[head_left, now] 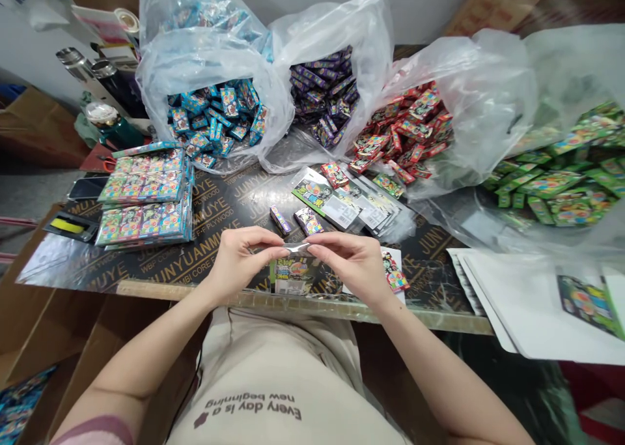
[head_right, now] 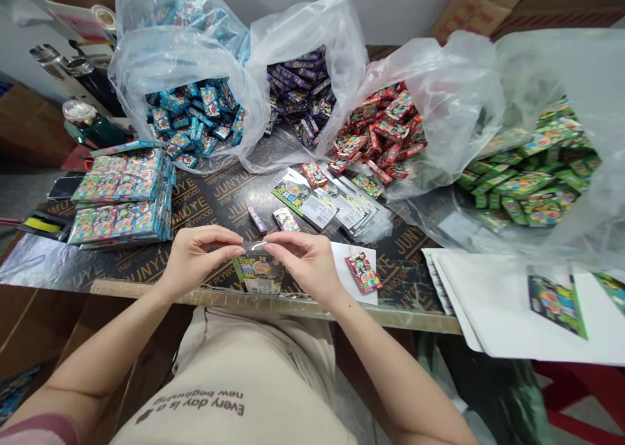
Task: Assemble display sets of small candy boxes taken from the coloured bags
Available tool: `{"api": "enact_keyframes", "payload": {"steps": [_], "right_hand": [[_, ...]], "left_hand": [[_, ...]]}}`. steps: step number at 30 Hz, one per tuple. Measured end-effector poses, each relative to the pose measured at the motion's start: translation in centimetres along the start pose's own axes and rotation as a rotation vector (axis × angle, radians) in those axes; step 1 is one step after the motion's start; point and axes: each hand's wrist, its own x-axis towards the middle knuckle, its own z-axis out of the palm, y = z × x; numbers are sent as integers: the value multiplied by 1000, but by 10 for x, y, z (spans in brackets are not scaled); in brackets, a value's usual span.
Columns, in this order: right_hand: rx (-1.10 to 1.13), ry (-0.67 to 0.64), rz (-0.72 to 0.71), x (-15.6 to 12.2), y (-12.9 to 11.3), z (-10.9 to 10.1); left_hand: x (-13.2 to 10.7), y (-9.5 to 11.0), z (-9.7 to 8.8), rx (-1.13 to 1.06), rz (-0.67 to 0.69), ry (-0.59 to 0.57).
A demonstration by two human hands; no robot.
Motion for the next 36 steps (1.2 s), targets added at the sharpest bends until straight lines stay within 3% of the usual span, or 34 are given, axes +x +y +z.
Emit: {"api": "enact_keyframes", "payload": {"steps": [4, 8, 13, 16, 19, 21, 23, 25, 27, 29, 31, 33, 36], "right_hand": [[101, -42, 81, 1, -2, 0], [104, -33, 64, -2, 2, -4], [-66, -56, -187, -13, 24, -13], [-125, -40, -283, -18, 36, -12], [-153, -1, -248, -10, 39, -3], [-90, -47, -196, 9, 37, 6], [24, -105, -173, 39, 35, 20], [71, -121, -209, 77, 36, 38], [-22, -116, -281, 117, 41, 62], [-194, -138, -341, 159, 50, 89], [-372, -182, -369, 200, 60, 118], [-529, -209, -352, 239, 68, 147], [-717, -202, -307, 287, 74, 186]], "left_hand": [[5, 0, -2, 40, 37, -60], [4, 1, 0, 155, 211, -85], [-9, -6, 2, 276, 501, -74], [-13, -14, 4, 251, 458, -39], [-8, -21, 5, 167, 323, 20], [-4, -27, -1, 107, 227, 106], [-4, -38, -13, 44, 104, 279], [-16, -53, -31, 4, -44, 517], [-37, -72, -49, 64, -188, 666], [-61, -91, -61, 270, -269, 628], [-80, -104, -63, 516, -251, 548], [-86, -112, -56, 654, -153, 478], [-74, -118, -32, 675, 74, 291]]}}
